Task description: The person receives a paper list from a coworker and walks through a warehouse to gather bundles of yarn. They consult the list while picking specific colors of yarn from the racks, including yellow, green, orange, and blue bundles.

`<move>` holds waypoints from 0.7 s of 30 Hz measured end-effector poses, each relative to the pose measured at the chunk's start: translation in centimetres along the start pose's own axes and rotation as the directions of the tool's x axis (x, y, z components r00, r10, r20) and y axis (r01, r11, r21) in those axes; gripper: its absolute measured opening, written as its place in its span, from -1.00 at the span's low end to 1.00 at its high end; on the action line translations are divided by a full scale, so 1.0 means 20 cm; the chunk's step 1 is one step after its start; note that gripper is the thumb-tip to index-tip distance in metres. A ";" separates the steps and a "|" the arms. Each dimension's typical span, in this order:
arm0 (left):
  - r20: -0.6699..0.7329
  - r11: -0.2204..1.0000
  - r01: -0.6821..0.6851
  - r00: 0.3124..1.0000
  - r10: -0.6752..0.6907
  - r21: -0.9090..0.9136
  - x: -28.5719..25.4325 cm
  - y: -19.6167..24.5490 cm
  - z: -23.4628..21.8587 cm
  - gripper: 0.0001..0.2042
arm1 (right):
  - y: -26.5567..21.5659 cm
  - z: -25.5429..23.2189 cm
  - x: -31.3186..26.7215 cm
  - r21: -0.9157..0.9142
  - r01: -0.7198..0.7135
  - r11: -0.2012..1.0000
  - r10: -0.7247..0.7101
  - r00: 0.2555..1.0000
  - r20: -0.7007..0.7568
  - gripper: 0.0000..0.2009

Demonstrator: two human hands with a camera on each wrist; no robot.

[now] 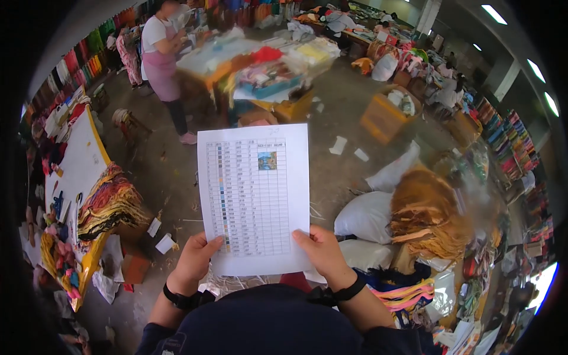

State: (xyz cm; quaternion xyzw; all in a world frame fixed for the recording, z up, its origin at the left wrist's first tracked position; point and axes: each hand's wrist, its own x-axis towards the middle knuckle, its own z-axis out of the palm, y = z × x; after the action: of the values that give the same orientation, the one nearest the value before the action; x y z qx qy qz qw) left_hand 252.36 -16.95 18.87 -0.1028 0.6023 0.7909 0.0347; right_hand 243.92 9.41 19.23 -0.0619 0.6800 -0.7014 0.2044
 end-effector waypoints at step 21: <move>0.103 0.994 -0.010 0.995 -0.001 0.106 1.89 0.23 0.98 -0.77 | -0.35 -1.38 1.24 0.120 0.046 0.992 -0.017 0.974 -0.228 -0.83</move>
State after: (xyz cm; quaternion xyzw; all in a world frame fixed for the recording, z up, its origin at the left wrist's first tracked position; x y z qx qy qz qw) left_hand 212.21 -1.92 20.51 -0.0586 0.6410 0.7621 0.0694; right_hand 209.92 25.73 19.58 0.0204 0.6526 -0.7482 0.1178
